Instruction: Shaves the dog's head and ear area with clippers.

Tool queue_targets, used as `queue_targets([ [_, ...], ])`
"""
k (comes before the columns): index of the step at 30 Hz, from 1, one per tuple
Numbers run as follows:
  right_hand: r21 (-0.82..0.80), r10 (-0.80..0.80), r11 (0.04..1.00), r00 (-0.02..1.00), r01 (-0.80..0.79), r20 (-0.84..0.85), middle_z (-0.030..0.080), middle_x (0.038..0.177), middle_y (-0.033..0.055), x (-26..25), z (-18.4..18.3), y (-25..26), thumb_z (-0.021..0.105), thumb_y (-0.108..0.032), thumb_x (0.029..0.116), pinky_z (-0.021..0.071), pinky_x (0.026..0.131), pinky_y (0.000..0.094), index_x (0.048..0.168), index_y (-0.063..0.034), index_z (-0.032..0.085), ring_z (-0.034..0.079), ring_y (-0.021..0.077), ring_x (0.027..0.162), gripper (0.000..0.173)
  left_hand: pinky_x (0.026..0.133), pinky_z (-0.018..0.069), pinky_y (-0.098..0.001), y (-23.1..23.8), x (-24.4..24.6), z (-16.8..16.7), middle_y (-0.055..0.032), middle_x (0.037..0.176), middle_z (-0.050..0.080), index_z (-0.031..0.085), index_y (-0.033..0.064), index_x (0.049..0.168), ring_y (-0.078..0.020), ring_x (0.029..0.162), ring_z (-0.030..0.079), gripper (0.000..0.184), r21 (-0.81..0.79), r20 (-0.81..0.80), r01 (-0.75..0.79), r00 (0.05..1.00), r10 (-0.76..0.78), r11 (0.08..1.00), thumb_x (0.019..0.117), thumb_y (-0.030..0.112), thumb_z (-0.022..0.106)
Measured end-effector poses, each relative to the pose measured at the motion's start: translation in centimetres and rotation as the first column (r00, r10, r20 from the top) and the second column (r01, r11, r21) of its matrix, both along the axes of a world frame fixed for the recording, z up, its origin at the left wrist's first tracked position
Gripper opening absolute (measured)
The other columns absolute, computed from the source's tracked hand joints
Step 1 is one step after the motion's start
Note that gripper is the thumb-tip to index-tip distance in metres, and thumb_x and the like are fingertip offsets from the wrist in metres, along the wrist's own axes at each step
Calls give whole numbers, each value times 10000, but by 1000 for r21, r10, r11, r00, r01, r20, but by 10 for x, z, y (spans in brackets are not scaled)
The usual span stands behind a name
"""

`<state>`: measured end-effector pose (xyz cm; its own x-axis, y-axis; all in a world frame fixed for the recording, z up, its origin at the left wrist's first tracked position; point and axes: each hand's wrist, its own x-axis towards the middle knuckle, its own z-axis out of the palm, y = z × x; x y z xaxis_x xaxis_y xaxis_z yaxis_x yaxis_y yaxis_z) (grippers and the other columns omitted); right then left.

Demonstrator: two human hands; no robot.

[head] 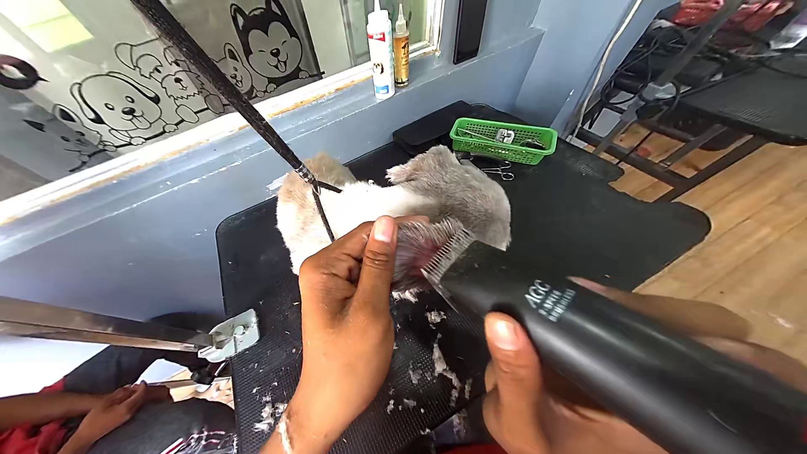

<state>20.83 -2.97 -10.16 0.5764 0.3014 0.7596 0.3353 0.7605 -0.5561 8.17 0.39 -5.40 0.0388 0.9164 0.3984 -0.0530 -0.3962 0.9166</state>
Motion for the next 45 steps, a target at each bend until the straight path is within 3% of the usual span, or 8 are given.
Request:
queue_targets([
  [8, 134, 127, 983, 992, -123, -19, 607, 1168, -9, -9, 16, 33, 867, -115, 788, 589, 1003, 397, 1282, -137, 457, 656, 166, 1114, 643, 652, 591, -286, -1, -1, 4, -56, 767, 638, 648, 47, 893, -133, 695, 655, 400, -11, 22, -35, 999, 35, 999, 1127, 234, 382],
  [12, 70, 80, 994, 997, -80, 10, 643, 1180, -62, 5, 3, 11, 840, -208, 842, 594, 928, 290, 1288, -183, 473, 670, 100, 1083, 578, 734, 627, -346, 3, -7, 6, -91, 876, 700, 684, 21, 989, -173, 785, 706, 416, -53, 25, -1, 1000, 2, 999, 1132, 251, 367],
  [22, 127, 173, 975, 982, -182, 78, 598, 1224, -32, 8, 3, 37, 870, -154, 800, 580, 995, 351, 1322, -180, 423, 637, 140, 1151, 689, 791, 629, -345, 7, -3, 8, -101, 992, 714, 671, -10, 1182, -177, 861, 715, 426, 7, -31, 125, 992, -125, 992, 1139, 213, 311],
  [27, 193, 546, 822, 838, -535, -2, 625, 1235, 93, 18, 30, 57, 829, 19, 817, 602, 958, 424, 1311, -66, 402, 661, 245, 1142, 659, 877, 613, -327, 16, -4, -5, -55, 1114, 725, 621, 6, 1256, -140, 1020, 708, 435, 201, -172, 104, 983, -69, 974, 857, -23, 451],
  [32, 119, 603, 791, 733, -600, -315, 681, 1179, 142, 69, 43, 41, 720, -132, 956, 578, 987, 551, 1276, -66, 526, 691, 331, 1114, 379, 1050, 422, -453, 29, 7, -31, -42, 1406, 621, 598, 81, 1397, -232, 1293, 529, 537, 658, -536, -64, 661, 526, 751, 882, 166, 725],
  [35, 40, 555, 809, 739, -587, -382, 666, 1203, 104, 105, 31, 29, 683, -249, 983, 573, 981, 493, 1301, -128, 513, 680, 276, 1112, 381, 1076, 287, -607, 42, 20, -32, -52, 1677, 298, 426, 220, 1552, -327, 1430, 391, 769, 707, -653, -32, 357, 668, 707, 865, 314, 759],
  [41, -15, 597, 740, 667, -672, -446, 670, 1258, 87, 135, -4, 7, 775, -250, 913, 585, 984, 413, 1383, -190, 497, 681, 237, 1149, 549, 914, 429, -566, 73, 49, -7, -150, 1395, 553, 605, 129, 1384, -391, 1201, 539, 500, 681, -731, 183, 230, 642, 709, 893, 170, 688],
  [45, -92, 684, 616, 589, -782, -431, 679, 1280, 123, 137, -17, 5, 857, -196, 825, 590, 986, 452, 1426, -203, 511, 673, 297, 1191, 693, 866, 487, -458, 84, 44, 3, -113, 1187, 690, 751, 65, 1137, -297, 1079, 621, 247, 662, -716, 221, 471, 515, 717, 932, 131, 629],
])
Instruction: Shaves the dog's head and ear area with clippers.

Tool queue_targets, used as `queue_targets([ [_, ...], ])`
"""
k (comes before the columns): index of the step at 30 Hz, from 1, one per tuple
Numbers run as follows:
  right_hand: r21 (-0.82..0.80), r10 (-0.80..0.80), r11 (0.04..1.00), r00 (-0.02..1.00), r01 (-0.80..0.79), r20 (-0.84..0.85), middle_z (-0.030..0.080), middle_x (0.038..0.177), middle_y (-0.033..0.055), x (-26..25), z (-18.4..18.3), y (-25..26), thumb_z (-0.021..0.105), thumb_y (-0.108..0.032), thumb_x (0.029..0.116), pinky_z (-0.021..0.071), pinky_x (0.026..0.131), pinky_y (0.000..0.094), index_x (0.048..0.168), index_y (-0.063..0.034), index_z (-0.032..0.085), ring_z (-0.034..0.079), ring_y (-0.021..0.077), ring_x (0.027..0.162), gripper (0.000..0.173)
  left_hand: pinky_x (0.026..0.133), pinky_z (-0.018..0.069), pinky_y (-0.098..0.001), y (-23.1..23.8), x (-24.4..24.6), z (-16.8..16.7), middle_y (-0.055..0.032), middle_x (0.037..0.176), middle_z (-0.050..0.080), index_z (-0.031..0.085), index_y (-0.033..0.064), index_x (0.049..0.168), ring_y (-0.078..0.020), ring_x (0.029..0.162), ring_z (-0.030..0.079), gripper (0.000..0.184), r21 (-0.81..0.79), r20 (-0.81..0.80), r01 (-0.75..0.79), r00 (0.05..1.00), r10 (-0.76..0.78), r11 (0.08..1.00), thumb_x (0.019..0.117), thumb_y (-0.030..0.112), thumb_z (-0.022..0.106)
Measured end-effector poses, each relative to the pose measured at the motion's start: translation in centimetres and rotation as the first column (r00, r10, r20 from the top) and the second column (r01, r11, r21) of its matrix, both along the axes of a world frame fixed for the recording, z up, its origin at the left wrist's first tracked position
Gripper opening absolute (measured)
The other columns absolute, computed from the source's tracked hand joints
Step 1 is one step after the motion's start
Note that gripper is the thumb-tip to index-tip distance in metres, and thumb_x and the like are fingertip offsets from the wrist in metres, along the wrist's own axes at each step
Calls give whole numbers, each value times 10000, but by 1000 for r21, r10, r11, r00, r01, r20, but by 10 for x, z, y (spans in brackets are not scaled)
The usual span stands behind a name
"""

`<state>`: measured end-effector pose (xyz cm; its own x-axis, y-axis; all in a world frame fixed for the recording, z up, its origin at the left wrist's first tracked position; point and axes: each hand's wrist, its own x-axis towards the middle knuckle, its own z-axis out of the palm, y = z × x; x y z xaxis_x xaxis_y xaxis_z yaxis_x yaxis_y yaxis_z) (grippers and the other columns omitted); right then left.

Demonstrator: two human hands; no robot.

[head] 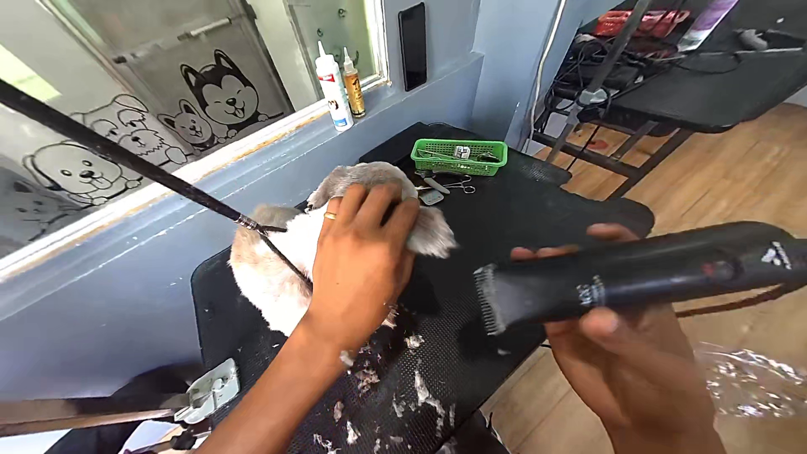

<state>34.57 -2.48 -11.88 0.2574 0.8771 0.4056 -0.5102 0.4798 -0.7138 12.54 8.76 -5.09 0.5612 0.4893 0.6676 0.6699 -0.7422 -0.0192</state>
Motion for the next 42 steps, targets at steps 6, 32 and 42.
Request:
queue_targets([
  [6, -136, -39, 990, 991, 22, -124, 671, 1260, 165, -37, -9, 5, 849, -177, 835, 636, 862, 481, 1331, -148, 572, 711, 321, 1085, 569, 592, 549, -195, -2, -21, 32, 70, 771, 724, 771, 132, 927, 13, 650, 646, 145, -361, 394, 93, 917, 61, 928, 975, 256, 712],
  [32, 300, -418, 867, 908, 397, 7, 731, 1087, 64, -115, 54, 67, 816, 54, 819, 647, 902, 397, 1193, -69, 554, 740, 223, 999, 473, 720, 591, -301, -16, -34, 38, -45, 824, 690, 687, 50, 926, -121, 740, 672, 453, -640, 748, 533, 598, 288, 554, 1130, 287, 359],
  [42, 94, -462, 882, 887, 461, -12, 696, 1076, 57, -107, 52, 77, 808, 24, 847, 666, 845, 392, 1253, -84, 456, 744, 215, 963, 548, 829, 601, -358, -14, -41, 28, -53, 992, 727, 702, 18, 1041, -141, 908, 699, 368, -554, 718, 550, 696, 25, 625, 943, 61, 351],
])
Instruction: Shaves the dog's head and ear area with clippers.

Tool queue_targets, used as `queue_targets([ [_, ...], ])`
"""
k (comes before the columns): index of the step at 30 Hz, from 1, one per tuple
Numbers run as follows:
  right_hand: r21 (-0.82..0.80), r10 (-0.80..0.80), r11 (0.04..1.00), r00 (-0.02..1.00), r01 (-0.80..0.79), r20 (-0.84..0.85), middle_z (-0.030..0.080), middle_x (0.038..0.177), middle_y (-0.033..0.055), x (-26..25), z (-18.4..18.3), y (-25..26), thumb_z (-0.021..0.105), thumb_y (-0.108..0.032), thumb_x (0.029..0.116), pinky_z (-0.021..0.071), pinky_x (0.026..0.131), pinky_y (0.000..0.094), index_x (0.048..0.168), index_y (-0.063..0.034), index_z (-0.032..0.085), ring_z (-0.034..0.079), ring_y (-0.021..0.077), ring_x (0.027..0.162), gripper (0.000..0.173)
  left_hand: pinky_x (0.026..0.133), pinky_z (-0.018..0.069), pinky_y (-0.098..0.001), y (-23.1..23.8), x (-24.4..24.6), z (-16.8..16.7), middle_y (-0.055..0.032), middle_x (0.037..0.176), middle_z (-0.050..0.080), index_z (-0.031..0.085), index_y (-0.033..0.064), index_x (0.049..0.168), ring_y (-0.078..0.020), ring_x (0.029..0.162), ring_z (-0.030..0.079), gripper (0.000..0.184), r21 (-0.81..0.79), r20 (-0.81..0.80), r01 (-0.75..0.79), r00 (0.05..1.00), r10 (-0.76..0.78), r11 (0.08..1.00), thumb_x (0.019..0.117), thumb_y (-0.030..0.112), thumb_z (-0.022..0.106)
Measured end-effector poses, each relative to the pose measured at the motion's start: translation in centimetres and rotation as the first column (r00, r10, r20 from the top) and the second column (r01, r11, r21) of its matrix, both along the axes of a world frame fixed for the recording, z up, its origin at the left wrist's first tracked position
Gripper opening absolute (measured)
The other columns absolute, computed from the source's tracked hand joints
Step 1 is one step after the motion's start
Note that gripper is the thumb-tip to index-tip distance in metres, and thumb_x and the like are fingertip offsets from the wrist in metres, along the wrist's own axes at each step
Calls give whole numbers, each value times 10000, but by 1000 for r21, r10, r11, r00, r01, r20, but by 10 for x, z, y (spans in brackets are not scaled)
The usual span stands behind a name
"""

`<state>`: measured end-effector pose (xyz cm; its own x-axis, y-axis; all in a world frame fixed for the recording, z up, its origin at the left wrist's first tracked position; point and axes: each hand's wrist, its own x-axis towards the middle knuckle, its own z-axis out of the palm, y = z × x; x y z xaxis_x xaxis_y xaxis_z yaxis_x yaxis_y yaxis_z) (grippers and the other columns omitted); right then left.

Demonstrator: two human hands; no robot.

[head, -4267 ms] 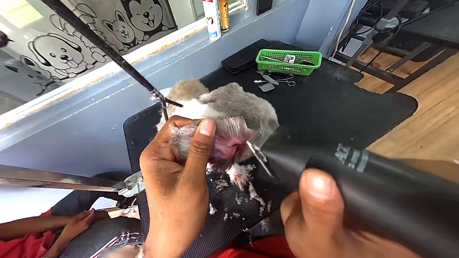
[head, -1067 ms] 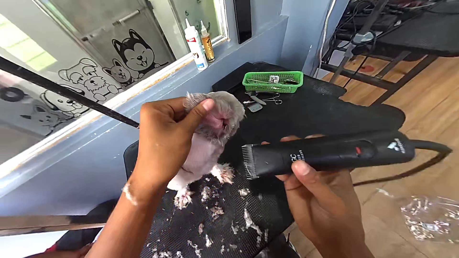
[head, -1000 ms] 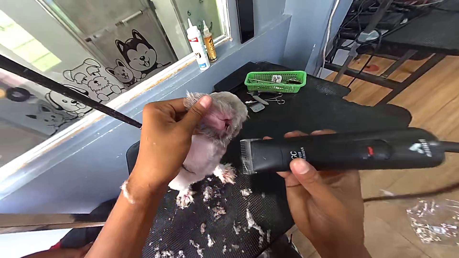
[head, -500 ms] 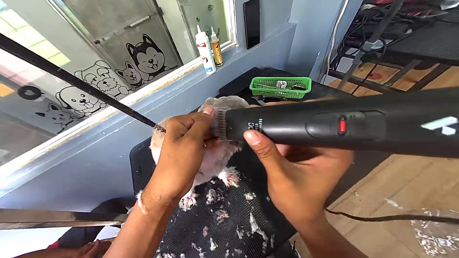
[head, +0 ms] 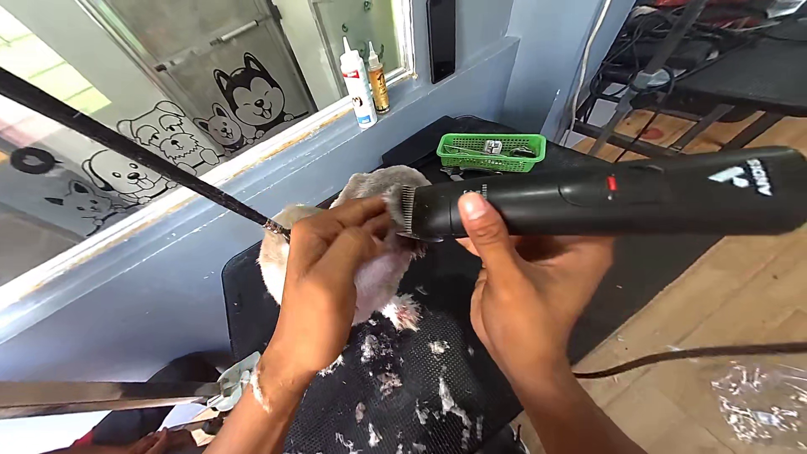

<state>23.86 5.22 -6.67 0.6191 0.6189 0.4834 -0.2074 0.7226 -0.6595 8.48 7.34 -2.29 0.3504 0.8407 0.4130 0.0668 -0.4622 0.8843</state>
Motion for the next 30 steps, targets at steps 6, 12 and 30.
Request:
queue_targets([
  [6, -42, 153, 987, 988, -152, 18, 699, 1048, 120, 4, 17, 15, 797, 3, 865, 672, 788, 427, 1260, -36, 456, 749, 258, 902, 524, 624, 642, -300, -6, 11, -3, -41, 855, 764, 705, 55, 1055, -159, 717, 738, 220, 74, -169, -172, 969, 183, 982, 848, 6, 763],
  [12, 3, 328, 944, 937, -331, 119, 681, 1055, 142, 9, 34, 27, 798, 34, 846, 673, 812, 440, 1262, -6, 429, 745, 272, 938, 557, 533, 594, -240, -2, 16, -9, 11, 774, 747, 720, 87, 968, -89, 629, 702, 88, 216, -176, -317, 918, 356, 924, 900, 57, 767],
  [30, 68, 172, 983, 984, -170, -36, 672, 1091, 103, -3, 2, 26, 790, 37, 854, 662, 839, 429, 1271, -62, 421, 737, 247, 970, 565, 781, 635, -356, 0, 6, 0, -86, 971, 759, 677, 5, 1170, -184, 878, 743, 335, -34, -90, -145, 986, 142, 989, 878, -11, 514],
])
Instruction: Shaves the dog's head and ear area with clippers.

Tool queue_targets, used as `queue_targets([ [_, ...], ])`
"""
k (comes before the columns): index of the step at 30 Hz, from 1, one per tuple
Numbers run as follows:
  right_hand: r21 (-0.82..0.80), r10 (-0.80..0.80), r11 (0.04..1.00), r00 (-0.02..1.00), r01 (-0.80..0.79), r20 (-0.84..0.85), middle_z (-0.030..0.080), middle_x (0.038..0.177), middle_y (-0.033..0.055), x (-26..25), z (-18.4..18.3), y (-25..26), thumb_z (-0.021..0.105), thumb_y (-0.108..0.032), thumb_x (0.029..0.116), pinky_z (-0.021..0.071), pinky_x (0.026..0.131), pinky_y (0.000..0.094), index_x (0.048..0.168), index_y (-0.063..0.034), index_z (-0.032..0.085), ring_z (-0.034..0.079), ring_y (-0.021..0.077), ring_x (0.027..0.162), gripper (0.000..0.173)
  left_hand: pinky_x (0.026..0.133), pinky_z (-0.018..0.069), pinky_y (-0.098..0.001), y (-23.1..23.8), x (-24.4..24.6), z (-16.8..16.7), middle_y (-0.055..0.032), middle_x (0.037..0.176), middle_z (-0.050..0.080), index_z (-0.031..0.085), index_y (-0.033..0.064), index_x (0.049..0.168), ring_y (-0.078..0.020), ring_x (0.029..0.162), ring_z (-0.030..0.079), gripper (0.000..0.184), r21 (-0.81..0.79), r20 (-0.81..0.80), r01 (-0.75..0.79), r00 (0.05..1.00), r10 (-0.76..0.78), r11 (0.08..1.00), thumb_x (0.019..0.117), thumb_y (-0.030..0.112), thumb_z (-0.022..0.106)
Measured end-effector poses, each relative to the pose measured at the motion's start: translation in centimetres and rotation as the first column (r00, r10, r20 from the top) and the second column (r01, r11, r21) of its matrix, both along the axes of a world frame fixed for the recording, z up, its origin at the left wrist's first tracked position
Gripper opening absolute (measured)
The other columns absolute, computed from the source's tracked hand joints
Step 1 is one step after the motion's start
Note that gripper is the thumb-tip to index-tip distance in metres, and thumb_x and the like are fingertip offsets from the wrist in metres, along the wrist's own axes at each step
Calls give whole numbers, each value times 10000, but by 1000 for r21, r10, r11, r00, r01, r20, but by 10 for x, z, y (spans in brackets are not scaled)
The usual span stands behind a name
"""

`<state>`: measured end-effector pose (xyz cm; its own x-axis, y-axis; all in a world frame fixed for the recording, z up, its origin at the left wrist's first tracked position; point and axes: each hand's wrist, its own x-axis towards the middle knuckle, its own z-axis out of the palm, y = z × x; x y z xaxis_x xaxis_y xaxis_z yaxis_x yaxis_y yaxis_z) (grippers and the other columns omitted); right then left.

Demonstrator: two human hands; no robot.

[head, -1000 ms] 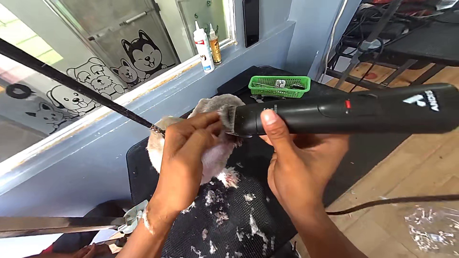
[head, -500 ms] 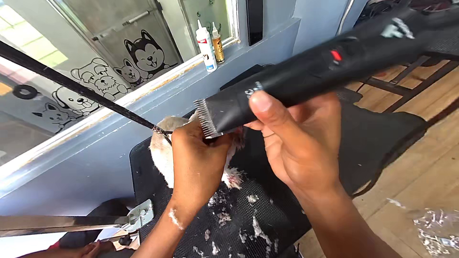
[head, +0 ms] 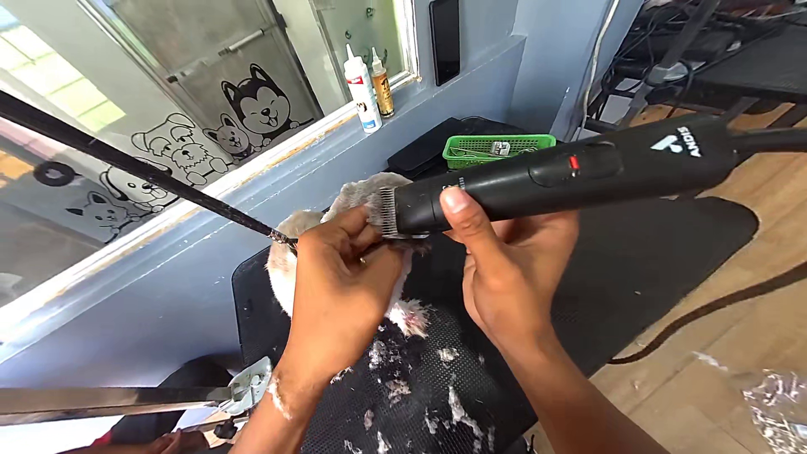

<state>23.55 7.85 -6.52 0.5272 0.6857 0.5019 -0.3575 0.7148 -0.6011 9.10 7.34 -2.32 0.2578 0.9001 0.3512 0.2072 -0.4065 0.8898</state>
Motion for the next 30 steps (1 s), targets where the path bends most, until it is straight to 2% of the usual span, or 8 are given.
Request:
queue_targets([
  [5, 46, 76, 996, 994, -80, 78, 653, 1124, 105, -6, 13, 9, 790, 84, 830, 663, 851, 398, 1275, -42, 403, 726, 233, 1025, 603, 623, 630, -284, 3, 5, -1, -54, 881, 774, 708, 46, 1058, -154, 726, 742, 206, 68, -66, -124, 989, 129, 990, 870, -25, 748],
  [8, 127, 205, 967, 971, -220, 123, 651, 1130, 139, 0, 16, 23, 789, 103, 814, 643, 907, 439, 1264, -8, 401, 711, 261, 1054, 605, 585, 610, -273, 13, 5, -5, -13, 784, 749, 724, 76, 973, -112, 668, 716, 99, 186, -101, -206, 969, 227, 961, 890, 50, 770],
  [12, 154, 452, 880, 892, -449, 13, 639, 1185, 176, 17, 20, 25, 705, 28, 915, 591, 954, 534, 1286, -31, 406, 687, 315, 1086, 481, 657, 645, -307, 26, 5, -3, -18, 775, 740, 730, 65, 905, -112, 701, 726, 60, 165, -40, -227, 971, 236, 960, 920, 38, 679],
  [15, 159, 342, 928, 940, -336, -9, 626, 1204, 150, 33, 17, 17, 739, 3, 904, 581, 980, 554, 1300, -75, 386, 677, 322, 1112, 536, 700, 655, -350, 31, 1, 4, -68, 781, 729, 733, 16, 889, -162, 712, 728, 243, 22, 64, -225, 973, 223, 974, 1040, 137, 586],
  [17, 174, 225, 957, 973, -231, 52, 651, 1205, 179, 41, 12, 14, 791, 49, 843, 584, 993, 544, 1277, -49, 428, 678, 365, 1141, 574, 710, 661, -364, 30, 1, 7, -74, 783, 729, 736, 15, 887, -173, 708, 733, 254, -48, 113, -244, 962, 248, 969, 1043, 148, 586],
  [19, 197, 123, 969, 981, -151, 147, 682, 1183, 130, 44, 7, 12, 805, 81, 811, 592, 1006, 497, 1256, -63, 457, 692, 328, 1137, 583, 716, 661, -368, 29, 2, 9, -74, 783, 727, 737, 17, 890, -175, 705, 731, 252, -82, 131, -248, 957, 257, 965, 1043, 151, 587],
  [23, 227, -18, 972, 939, -64, 344, 691, 1202, 115, 37, 5, 12, 807, 124, 776, 605, 1007, 459, 1229, -50, 440, 688, 309, 1168, 608, 733, 653, -362, 23, 7, 11, -49, 768, 719, 724, 32, 867, -156, 701, 724, 290, -131, 166, -232, 954, 252, 964, 1060, 174, 560],
  [30, 187, -87, 982, 856, -12, 510, 693, 1185, 126, 25, 6, 6, 866, 10, 765, 636, 949, 429, 1234, 0, 492, 699, 290, 1135, 600, 659, 619, -302, 20, 7, 9, -51, 748, 701, 735, 29, 862, -130, 666, 687, 312, -106, 163, -246, 952, 261, 963, 1064, 177, 547],
])
